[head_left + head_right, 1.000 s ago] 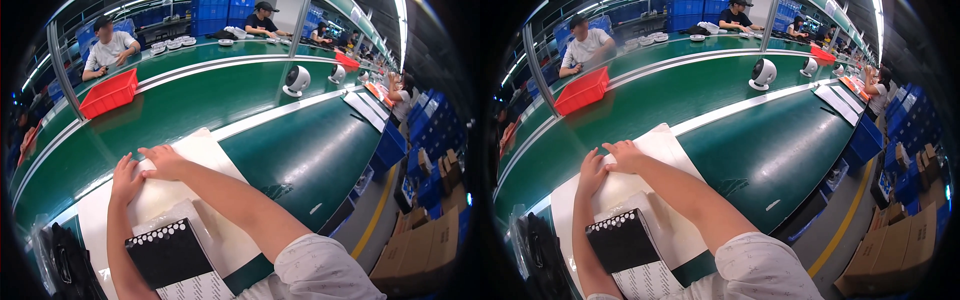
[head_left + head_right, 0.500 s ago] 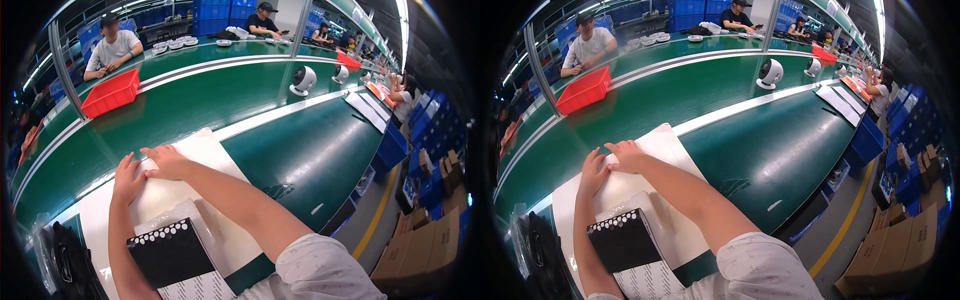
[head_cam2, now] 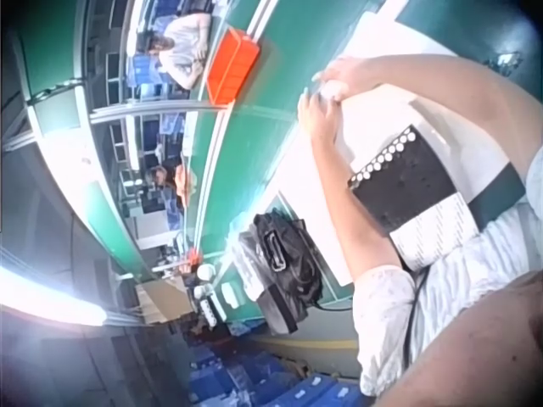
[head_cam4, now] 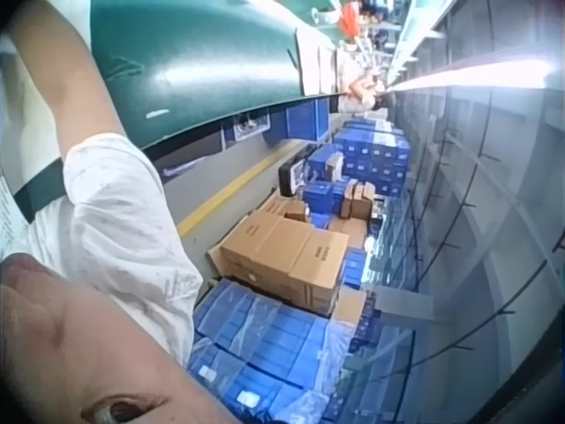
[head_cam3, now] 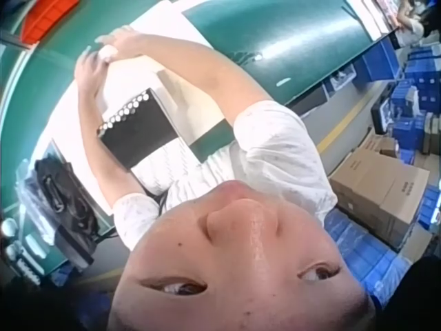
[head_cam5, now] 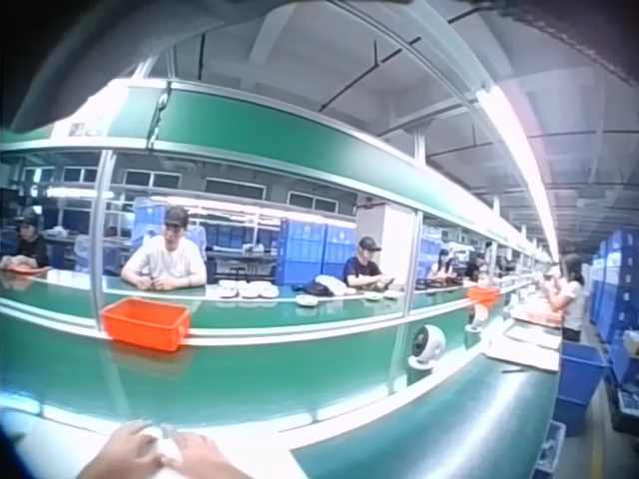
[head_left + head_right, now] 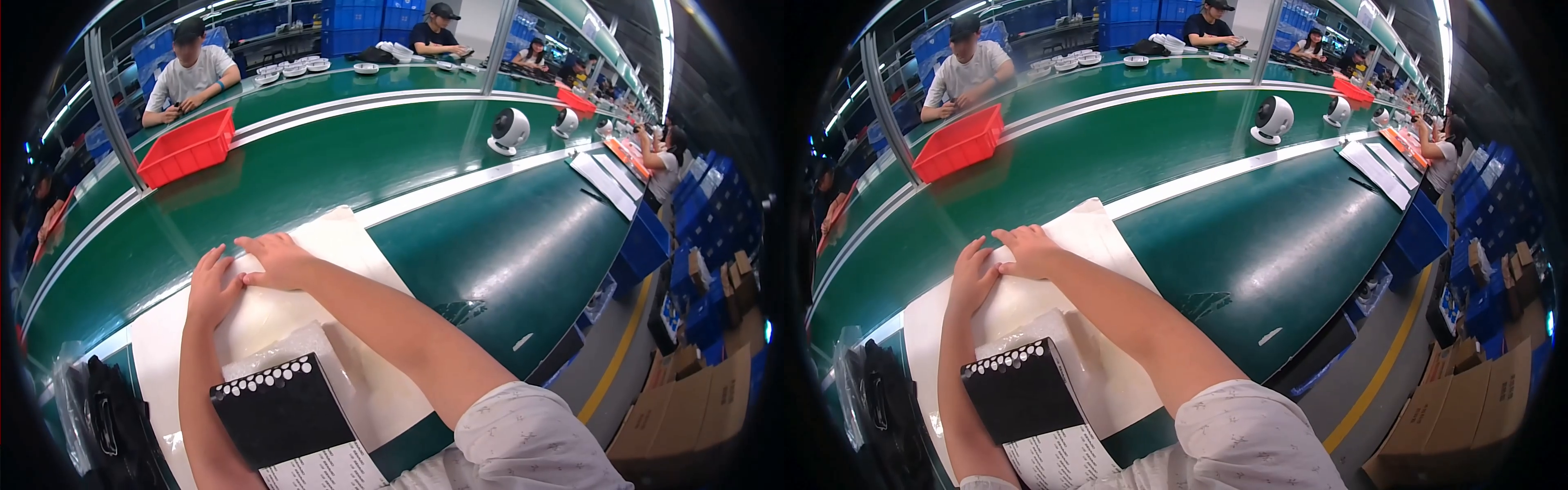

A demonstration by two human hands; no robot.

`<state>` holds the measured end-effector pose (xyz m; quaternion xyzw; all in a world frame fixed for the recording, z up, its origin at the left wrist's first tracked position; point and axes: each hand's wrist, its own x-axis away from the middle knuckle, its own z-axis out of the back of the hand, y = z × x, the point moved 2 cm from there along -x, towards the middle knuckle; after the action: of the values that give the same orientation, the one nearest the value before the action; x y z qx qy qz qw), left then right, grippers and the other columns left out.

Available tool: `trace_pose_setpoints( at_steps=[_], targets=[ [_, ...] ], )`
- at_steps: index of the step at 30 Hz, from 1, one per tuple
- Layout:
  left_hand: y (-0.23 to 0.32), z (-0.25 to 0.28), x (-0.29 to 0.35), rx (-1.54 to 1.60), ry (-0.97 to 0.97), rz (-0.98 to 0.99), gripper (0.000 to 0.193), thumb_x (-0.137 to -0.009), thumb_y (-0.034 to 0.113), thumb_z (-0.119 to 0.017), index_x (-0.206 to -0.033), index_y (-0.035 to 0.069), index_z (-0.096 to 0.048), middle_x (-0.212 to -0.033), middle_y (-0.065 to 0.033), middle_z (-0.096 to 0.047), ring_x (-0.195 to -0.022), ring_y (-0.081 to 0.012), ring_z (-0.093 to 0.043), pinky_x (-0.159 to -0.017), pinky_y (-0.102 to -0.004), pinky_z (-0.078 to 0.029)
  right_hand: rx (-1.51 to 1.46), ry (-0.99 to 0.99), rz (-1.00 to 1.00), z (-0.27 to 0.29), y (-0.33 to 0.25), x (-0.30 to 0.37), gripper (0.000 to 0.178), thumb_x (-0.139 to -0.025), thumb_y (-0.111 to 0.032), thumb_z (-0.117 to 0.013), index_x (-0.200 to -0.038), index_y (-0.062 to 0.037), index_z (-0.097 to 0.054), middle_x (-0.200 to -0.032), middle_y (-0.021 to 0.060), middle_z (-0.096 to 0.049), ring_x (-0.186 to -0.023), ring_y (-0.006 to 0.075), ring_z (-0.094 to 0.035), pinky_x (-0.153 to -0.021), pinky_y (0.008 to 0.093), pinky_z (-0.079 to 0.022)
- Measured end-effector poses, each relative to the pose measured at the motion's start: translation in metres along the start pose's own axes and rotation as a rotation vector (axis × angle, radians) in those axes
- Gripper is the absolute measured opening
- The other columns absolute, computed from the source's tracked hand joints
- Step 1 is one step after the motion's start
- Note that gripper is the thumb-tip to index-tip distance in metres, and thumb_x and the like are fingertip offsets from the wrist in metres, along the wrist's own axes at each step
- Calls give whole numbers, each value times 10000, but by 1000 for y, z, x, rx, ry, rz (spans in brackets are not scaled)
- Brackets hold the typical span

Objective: Manually assembling and inspecting white dome security cameras on a production line.

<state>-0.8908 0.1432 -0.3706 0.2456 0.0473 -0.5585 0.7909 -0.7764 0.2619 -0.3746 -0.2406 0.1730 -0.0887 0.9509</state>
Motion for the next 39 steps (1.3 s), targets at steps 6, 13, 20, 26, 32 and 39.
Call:
trace_pose_setpoints(
  at_steps=[6, 13, 20, 26, 32, 39],
  targets=[
    [-1, 0, 0, 10, 37, -35, 352, -720, 196, -595, -1011, 1, -565, -1249, -124, -433, -1193, -285, -346, -983, -368, -279, -1, 27, 13, -1, 2, -1, 635, -765, -390, -545, -1276, -100, -304, -1173, 169, -453, -1150, 275, -361, -985, 367, -210],
    [2, 2, -1, 39, 78, -55, 349, -685, 157, -616, -981, -20, -565, -1099, -146, -519, -1051, -295, -456, -909, -356, -354, 6, 75, 69, -5, 5, -2, 586, -773, -385, -547, -1244, -95, -353, -1157, 163, -473, -1137, 265, -382, -975, 365, -221],
    [2, 1, 0, 64, 140, -40, 348, -672, 150, -634, -952, -44, -564, -1031, -163, -543, -994, -300, -487, -871, -344, -379, 13, 114, 94, -11, 9, -7, 562, -788, -381, -533, -1237, -86, -365, -1156, 151, -482, -1124, 247, -398, -965, 355, -223],
    [-4, -1, -3, 144, 147, -75, 260, -778, 171, -546, -937, -33, -575, -997, -155, -553, -965, -302, -489, -839, -354, -384, -21, 158, 118, -13, 10, -8, 497, -828, -382, -480, -1211, -78, -398, -1127, 157, -500, -1106, 249, -408, -954, 357, -229],
    [-2, 2, -4, 166, 116, -85, 283, -859, 187, -422, -903, -46, -576, -967, -162, -552, -929, -297, -494, -811, -348, -380, -41, 140, 107, -11, 10, -9, 483, -848, -395, -439, -1201, -66, -410, -1119, 155, -506, -1093, 249, -421, -950, 357, -233],
    [-5, 2, -3, 164, 114, -74, 292, -865, 194, -413, -902, -46, -576, -968, -163, -551, -931, -297, -492, -816, -348, -375, -39, 141, 116, -14, 10, -10, 480, -846, -395, -440, -1196, -67, -420, -1118, 152, -508, -1099, 247, -419, -952, 360, -231]
  ],
)
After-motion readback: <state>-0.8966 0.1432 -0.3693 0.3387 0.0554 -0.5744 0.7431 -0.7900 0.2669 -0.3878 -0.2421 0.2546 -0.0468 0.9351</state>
